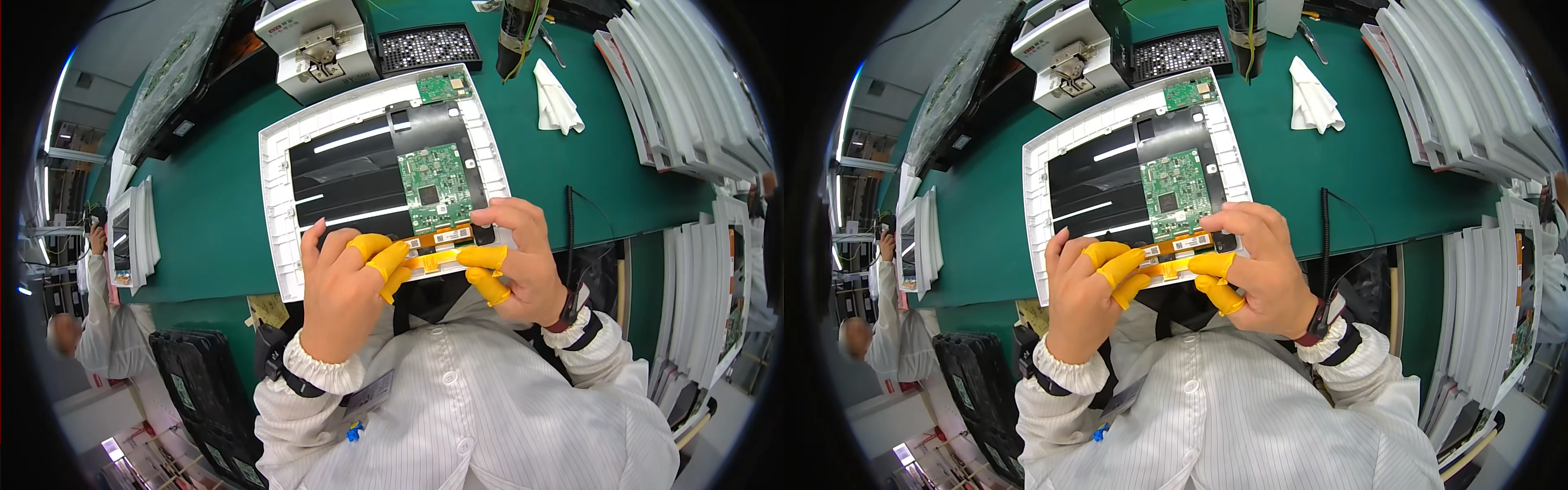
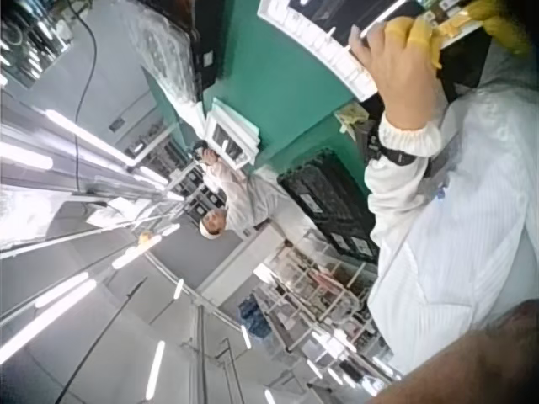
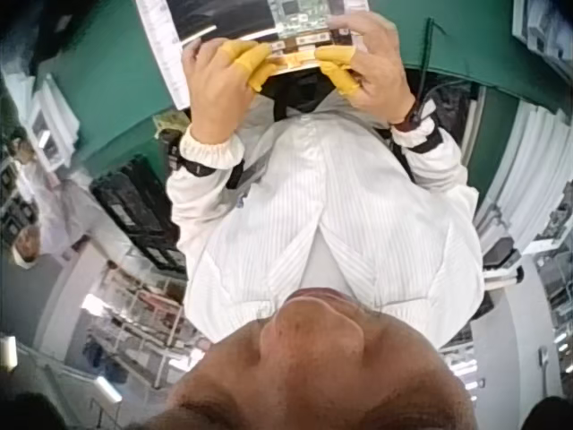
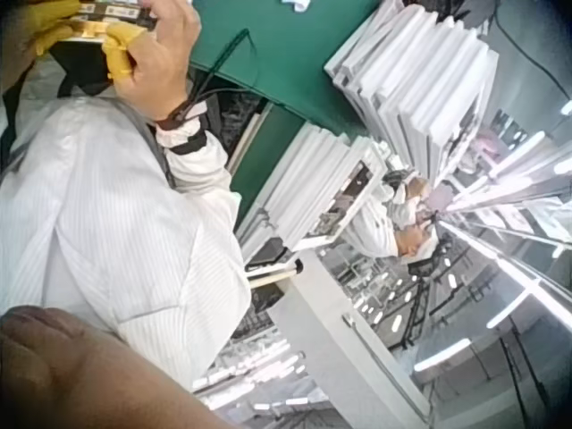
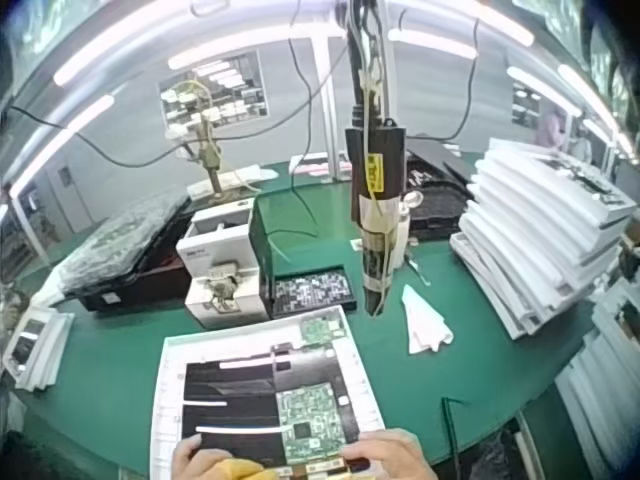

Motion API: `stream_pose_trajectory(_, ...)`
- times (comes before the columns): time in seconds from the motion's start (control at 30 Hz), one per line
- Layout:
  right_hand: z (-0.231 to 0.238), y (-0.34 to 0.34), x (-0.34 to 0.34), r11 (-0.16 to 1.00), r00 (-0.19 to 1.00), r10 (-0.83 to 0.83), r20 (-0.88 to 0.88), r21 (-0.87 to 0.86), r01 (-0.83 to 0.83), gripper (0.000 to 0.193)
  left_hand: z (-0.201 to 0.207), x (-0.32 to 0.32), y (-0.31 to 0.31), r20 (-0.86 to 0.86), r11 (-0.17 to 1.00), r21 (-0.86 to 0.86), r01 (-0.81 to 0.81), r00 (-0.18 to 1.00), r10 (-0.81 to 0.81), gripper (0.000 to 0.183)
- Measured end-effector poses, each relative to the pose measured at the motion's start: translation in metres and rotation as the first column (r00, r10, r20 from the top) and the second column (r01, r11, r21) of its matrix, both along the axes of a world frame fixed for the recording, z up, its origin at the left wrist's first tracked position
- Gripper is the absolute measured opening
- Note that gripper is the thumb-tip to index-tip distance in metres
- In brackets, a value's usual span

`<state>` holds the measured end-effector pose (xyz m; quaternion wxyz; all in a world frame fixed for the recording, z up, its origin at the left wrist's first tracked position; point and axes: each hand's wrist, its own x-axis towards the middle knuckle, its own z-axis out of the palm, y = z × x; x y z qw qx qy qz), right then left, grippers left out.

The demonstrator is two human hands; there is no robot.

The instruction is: Assembling a tablet display component using an electric screwdriver and applying adhesive tape.

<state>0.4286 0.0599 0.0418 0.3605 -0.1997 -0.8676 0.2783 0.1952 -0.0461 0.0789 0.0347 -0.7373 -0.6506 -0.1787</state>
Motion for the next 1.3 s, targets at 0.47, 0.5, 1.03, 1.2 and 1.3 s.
stream_pose_trajectory(0.47, -0.004, -0.003, -0.003, 0.999, 0.999, -0.039, -0.017, -0.008, 0.039, 0.018, 0.01, -0.003, 0.009, -0.154, 0.974, -0.101, 0.201, 0.964, -0.215, 0.023)
stream_pose_trajectory(0.5, -0.004, -0.002, -0.004, 0.999, 0.999, -0.041, -0.006, 0.007, 0.041, 0.017, 0.009, -0.003, 0.008, -0.157, 0.975, -0.101, 0.198, 0.965, -0.213, 0.025)
stream_pose_trajectory(1.03, 0.014, -0.001, -0.023, 0.977, 0.987, -0.063, 0.146, 0.21, 0.031, 0.012, -0.027, 0.009, 0.008, 0.115, 0.992, 0.116, -0.051, 0.993, 0.037, 0.016)
stream_pose_trajectory(1.2, 0.013, 0.007, -0.034, 0.974, 0.981, -0.078, 0.179, 0.222, 0.037, 0.014, -0.029, 0.009, 0.009, 0.146, 0.983, 0.163, -0.08, 0.988, 0.057, 0.019)
stream_pose_trajectory(1.3, 0.01, 0.008, -0.036, 0.976, 0.976, -0.079, 0.201, 0.214, 0.035, 0.015, -0.031, 0.01, 0.01, 0.17, 0.985, 0.154, -0.081, 0.984, 0.054, 0.021)
